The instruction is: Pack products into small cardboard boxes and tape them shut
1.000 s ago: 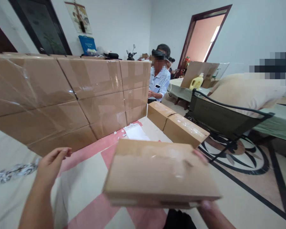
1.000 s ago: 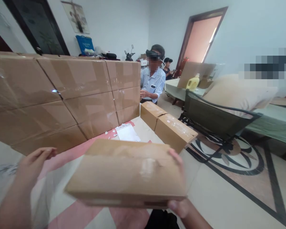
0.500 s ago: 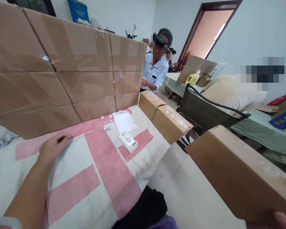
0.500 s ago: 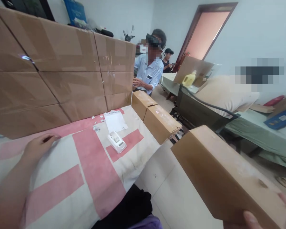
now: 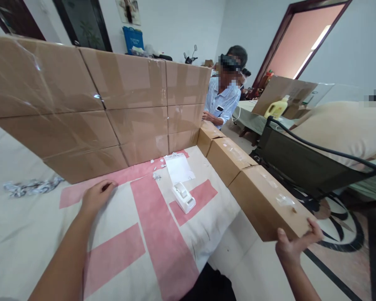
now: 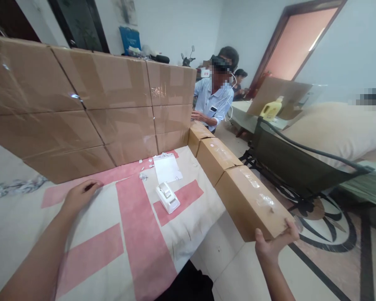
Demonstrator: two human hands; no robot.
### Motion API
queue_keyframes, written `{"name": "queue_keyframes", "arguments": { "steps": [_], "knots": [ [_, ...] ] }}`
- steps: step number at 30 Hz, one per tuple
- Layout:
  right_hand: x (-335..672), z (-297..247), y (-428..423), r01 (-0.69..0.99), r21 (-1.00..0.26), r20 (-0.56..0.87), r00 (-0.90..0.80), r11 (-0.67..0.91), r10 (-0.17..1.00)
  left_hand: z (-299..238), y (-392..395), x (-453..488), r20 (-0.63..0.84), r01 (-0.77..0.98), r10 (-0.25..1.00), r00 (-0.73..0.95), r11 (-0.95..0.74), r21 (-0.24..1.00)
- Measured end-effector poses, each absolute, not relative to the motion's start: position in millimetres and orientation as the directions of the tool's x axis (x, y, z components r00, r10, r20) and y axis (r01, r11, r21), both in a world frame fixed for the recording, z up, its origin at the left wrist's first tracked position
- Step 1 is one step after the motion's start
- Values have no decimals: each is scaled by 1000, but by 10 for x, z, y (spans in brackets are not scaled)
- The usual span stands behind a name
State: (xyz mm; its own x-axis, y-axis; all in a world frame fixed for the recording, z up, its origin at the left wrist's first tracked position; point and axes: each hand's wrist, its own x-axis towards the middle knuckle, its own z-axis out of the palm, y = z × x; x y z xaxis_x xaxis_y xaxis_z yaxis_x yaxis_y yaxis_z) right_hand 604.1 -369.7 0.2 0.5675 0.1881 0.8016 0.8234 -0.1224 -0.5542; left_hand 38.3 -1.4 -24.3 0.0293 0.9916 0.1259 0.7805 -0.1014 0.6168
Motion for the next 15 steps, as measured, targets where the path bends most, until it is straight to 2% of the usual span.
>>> {"name": "queue_keyframes", "arguments": {
  "steps": [10, 15],
  "knots": [
    [6075, 109, -2613, 734, -674, 715, 616, 89, 332, -159, -76, 466, 162, 785, 986, 49, -138, 604],
    [6152, 121, -2303, 772, -630, 745, 570, 84, 346, -97, -125, 534, 179, 779, 983, 44, -146, 610]
  ]
}}
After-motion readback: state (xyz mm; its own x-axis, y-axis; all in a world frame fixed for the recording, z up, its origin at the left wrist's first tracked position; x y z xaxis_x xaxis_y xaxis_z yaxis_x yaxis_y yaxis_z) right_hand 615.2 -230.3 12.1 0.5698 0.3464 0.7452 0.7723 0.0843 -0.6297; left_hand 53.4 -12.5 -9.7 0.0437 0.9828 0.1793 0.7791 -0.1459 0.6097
